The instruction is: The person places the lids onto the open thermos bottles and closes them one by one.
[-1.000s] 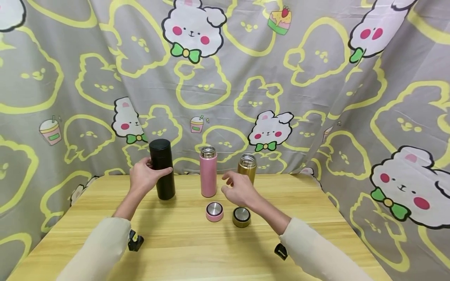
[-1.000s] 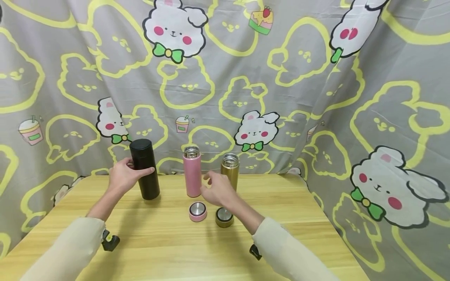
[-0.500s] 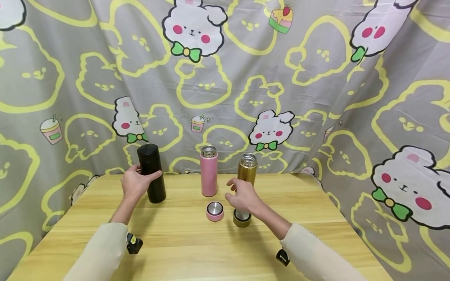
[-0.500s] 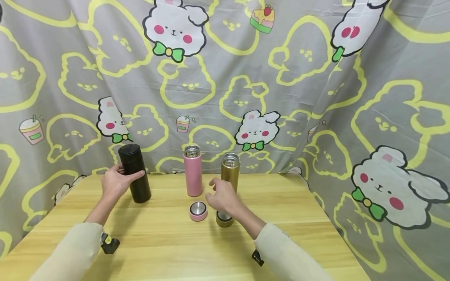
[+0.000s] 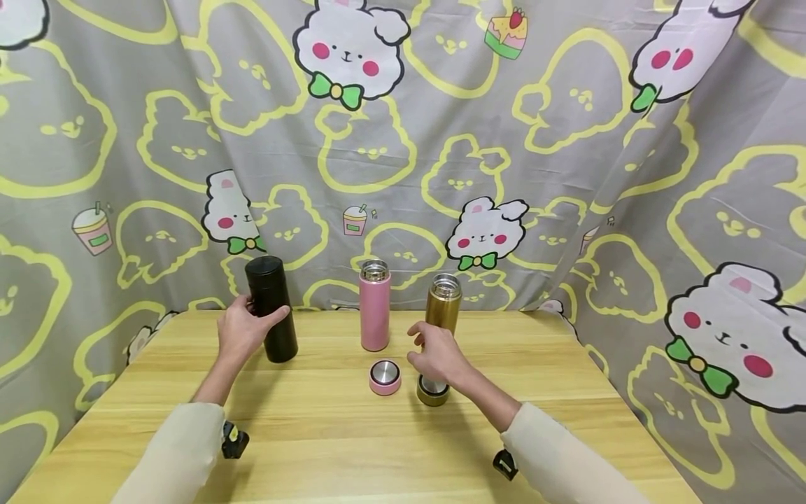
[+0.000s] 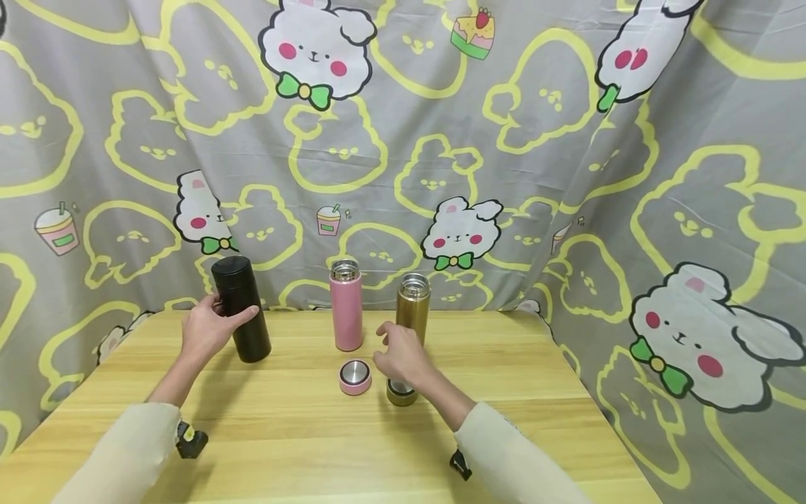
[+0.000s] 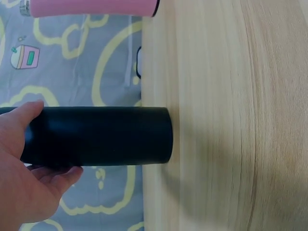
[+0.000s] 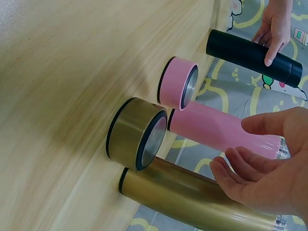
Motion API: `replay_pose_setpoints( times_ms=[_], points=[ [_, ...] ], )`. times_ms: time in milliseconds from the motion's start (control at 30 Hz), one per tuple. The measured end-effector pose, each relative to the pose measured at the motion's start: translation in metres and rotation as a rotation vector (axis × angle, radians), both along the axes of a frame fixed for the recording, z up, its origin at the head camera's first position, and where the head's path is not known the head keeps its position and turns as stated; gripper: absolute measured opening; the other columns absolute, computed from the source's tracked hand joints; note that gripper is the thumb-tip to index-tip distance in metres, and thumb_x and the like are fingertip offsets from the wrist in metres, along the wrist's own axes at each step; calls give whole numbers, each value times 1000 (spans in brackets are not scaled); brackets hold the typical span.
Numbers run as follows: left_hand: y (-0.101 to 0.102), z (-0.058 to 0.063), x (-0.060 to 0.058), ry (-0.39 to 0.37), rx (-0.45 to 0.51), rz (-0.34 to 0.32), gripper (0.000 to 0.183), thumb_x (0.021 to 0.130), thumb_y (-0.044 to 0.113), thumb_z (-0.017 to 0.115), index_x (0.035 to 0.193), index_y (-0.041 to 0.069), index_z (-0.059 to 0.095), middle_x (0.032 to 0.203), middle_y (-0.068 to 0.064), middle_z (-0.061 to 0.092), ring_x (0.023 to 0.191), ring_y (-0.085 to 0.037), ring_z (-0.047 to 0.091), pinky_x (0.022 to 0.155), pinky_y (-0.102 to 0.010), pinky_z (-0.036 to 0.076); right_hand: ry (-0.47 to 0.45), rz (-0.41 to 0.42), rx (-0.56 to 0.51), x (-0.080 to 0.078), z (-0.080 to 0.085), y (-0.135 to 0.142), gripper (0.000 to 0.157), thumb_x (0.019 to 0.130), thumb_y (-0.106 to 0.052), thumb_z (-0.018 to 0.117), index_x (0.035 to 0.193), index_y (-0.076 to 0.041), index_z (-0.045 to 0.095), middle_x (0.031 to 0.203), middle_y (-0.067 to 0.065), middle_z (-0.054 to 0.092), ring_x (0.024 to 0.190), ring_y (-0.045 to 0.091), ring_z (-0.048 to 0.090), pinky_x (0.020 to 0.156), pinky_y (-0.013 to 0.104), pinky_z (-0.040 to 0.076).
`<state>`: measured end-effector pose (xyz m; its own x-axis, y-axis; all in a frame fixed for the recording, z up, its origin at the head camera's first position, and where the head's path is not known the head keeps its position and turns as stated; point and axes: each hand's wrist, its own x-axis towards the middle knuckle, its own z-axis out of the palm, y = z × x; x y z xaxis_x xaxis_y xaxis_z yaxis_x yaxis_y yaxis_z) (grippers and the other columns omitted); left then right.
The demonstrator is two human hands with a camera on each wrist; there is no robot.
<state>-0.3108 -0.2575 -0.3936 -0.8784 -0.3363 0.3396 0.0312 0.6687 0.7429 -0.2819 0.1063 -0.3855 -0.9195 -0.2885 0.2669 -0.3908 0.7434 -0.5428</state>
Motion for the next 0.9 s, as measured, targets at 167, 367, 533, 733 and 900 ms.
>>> replay_pose_setpoints(
  times_ms=[167,367,533,733,900],
  points=[
    [-1,3,1,-15,-19,-22,76,84,49,79,132,-5,55,127,-31,64,114,-46,62,93,-57,49,9,6,-7,-1,-1,0,38,77,-2,71,115,1,68,99,17,73,94,28,69,79,44,57],
    [-2,7,1,-54,-57,-72,81,87,48,76,141,-6,48,136,-33,58,121,-49,58,97,-60,48,-31,-14,-22,-2,-1,0,41,75,-6,76,115,-2,68,98,13,72,92,25,68,76,40,57],
    [-5,7,3,-115,-71,-92,88,88,47,75,145,-9,39,140,-35,53,123,-52,54,98,-60,48,-63,-2,-25,-1,-2,-2,43,76,-10,77,117,-3,67,104,16,73,97,27,69,77,40,58],
    [-9,-1,12,-255,-138,-137,95,89,53,72,143,-17,37,134,-40,53,113,-52,58,87,-55,53,-68,-1,-13,-1,-5,-5,45,78,-15,79,118,-2,66,105,18,73,98,30,69,77,41,58],
    [-10,-10,19,-374,-223,-191,68,90,54,70,99,-12,58,78,-22,58,64,-27,54,56,-35,43,-66,-3,5,0,-9,-6,48,80,-23,81,120,-3,66,104,17,72,93,27,68,76,40,57]
  ],
)
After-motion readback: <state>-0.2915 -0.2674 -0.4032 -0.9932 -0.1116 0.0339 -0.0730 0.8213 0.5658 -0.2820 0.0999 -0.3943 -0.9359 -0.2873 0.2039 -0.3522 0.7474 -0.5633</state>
